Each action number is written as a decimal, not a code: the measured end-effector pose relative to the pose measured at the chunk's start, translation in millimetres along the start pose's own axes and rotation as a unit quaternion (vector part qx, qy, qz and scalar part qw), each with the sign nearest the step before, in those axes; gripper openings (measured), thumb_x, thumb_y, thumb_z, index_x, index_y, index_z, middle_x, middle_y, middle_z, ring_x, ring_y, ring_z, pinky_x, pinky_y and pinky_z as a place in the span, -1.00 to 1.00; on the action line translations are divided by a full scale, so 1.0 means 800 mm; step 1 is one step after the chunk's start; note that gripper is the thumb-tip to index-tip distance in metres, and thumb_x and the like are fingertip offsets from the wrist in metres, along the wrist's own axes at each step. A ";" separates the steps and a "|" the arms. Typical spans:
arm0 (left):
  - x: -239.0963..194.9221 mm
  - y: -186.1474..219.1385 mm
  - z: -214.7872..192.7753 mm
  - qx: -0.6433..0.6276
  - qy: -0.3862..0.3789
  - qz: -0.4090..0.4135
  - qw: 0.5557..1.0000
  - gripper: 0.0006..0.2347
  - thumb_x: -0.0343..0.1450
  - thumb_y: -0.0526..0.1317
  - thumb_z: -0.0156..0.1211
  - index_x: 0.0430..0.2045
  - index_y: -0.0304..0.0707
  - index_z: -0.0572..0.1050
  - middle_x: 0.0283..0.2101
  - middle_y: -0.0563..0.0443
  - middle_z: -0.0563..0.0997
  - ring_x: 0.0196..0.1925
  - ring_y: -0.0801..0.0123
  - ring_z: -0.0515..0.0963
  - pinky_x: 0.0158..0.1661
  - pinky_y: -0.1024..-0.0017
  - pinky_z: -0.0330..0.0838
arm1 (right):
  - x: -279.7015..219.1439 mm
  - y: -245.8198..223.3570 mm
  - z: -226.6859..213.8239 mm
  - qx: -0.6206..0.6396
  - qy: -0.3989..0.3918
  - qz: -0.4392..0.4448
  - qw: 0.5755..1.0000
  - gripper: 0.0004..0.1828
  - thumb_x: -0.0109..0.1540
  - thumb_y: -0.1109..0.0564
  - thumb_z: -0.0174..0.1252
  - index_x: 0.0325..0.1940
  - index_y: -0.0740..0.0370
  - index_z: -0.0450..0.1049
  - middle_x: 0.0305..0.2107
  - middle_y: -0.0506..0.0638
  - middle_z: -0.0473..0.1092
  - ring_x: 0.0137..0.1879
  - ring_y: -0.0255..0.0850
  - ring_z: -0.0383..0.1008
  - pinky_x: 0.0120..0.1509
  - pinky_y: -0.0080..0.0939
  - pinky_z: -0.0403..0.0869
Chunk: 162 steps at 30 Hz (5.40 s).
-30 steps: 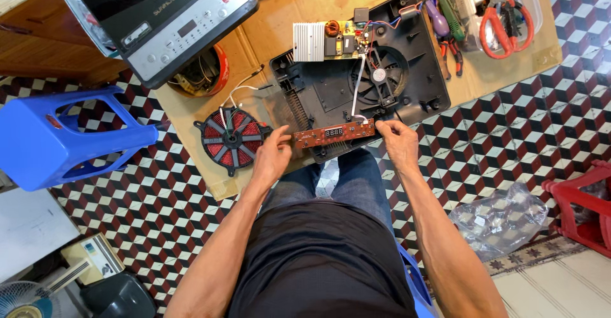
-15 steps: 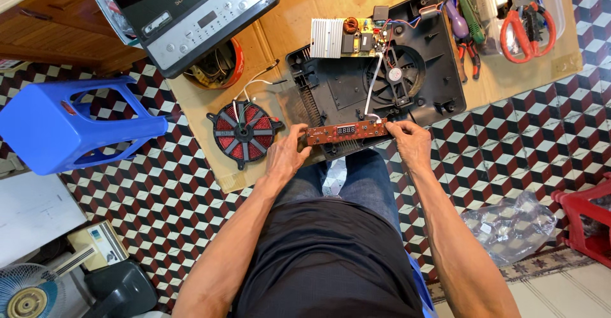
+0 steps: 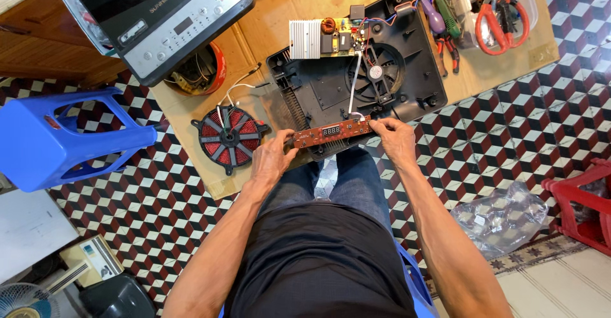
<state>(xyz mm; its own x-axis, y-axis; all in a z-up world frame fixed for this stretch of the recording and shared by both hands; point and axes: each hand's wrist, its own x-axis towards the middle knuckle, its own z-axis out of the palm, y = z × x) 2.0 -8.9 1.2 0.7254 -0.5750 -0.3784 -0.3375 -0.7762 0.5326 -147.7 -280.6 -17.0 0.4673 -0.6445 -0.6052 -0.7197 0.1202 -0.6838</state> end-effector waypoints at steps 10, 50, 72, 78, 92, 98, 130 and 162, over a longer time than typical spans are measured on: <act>-0.002 0.010 -0.010 0.004 0.002 0.009 1.000 -0.61 0.32 -0.19 0.41 0.03 -0.13 0.47 -0.20 -0.19 0.70 -0.17 0.01 0.70 -0.18 0.17 0.56 | 0.004 0.002 -0.001 -0.004 -0.004 0.006 1.000 -0.68 0.20 -0.08 0.36 -0.21 0.22 0.67 -0.47 -0.14 0.49 -0.37 -0.41 0.37 -0.25 -0.35 0.38; -0.025 0.054 -0.059 -0.093 0.103 -0.003 0.990 -0.80 0.49 -0.16 0.17 -0.03 -0.06 0.58 -0.41 -0.14 0.69 -0.34 0.06 0.74 -0.33 0.24 0.55 | -0.049 0.016 -0.092 0.106 0.048 -0.072 0.991 -0.79 0.28 0.11 0.12 -0.18 0.34 0.52 -0.38 -0.01 0.56 -0.33 -0.32 0.59 -0.24 -0.34 0.50; 0.044 0.434 0.162 -0.269 0.052 -0.055 0.960 -0.69 0.56 -0.08 0.14 -0.36 -0.41 0.62 -0.47 -0.10 0.64 -0.45 0.41 0.53 -0.35 0.43 0.43 | 0.116 -0.028 -0.366 0.086 -0.056 -0.165 0.981 -0.50 0.28 0.04 0.12 0.25 0.34 0.39 -0.01 0.05 0.53 -0.07 -0.28 0.59 -0.01 -0.27 0.54; 0.067 0.442 0.160 -0.406 0.107 -0.084 0.904 -0.74 0.41 -0.09 0.16 -0.25 -0.32 0.61 -0.41 -0.04 0.75 -0.36 0.53 0.67 -0.29 0.47 0.54 | 0.197 -0.088 -0.374 0.015 -0.108 -0.178 0.978 -0.58 0.34 -0.01 0.08 0.13 0.35 0.51 -0.20 0.08 0.59 -0.10 -0.28 0.59 -0.02 -0.28 0.52; 0.249 0.452 0.152 -0.409 0.036 -0.210 0.887 -0.69 0.41 -0.10 0.16 -0.04 -0.23 0.59 -0.37 -0.08 0.69 -0.44 0.32 0.62 -0.37 0.34 0.52 | 0.353 -0.139 -0.421 -0.100 -0.033 -0.145 0.984 -0.59 0.30 -0.03 0.11 0.11 0.27 0.56 -0.21 0.08 0.59 -0.12 -0.21 0.59 -0.02 -0.21 0.52; 0.280 0.427 0.205 -0.508 0.182 -0.247 0.805 -0.71 0.43 -0.11 0.24 -0.13 -0.35 0.65 -0.38 0.06 0.71 -0.36 0.56 0.66 -0.32 0.55 0.52 | 0.493 -0.132 -0.414 -0.290 -0.026 -0.276 0.916 -0.46 0.21 -0.01 0.22 0.22 0.29 0.47 0.07 0.27 0.47 0.13 0.11 0.50 0.20 0.02 0.42; 0.369 0.345 0.268 -0.685 0.460 -0.351 0.442 -0.61 0.33 -0.18 0.44 -0.06 -0.52 0.56 -0.33 -0.12 0.65 -0.48 0.37 0.61 -0.45 0.45 0.59 | 0.365 -0.261 -0.485 -0.427 -0.374 -0.583 0.581 -0.67 0.21 0.13 0.16 0.07 0.07 0.56 -0.52 -0.08 0.39 -0.35 -0.20 0.39 -0.18 -0.15 0.41; 0.311 0.587 0.183 -0.358 0.358 -0.293 0.811 -0.72 0.42 -0.12 0.14 -0.16 -0.32 0.64 -0.25 -0.29 0.70 -0.21 0.07 0.73 -0.14 0.29 0.54 | 0.390 -0.261 -0.440 -0.460 -0.444 -0.372 0.673 -0.64 0.26 -0.04 0.09 0.08 0.08 0.56 -0.30 0.10 0.52 -0.17 0.03 0.57 -0.02 0.03 0.49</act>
<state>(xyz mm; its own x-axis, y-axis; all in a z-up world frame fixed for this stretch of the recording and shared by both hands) -63.5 -554.5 46.3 0.8840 0.3356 -0.3254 0.4404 -0.3644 0.8205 -32.1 -773.0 80.5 0.7035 0.4857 -0.5189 0.0599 -0.7680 -0.6377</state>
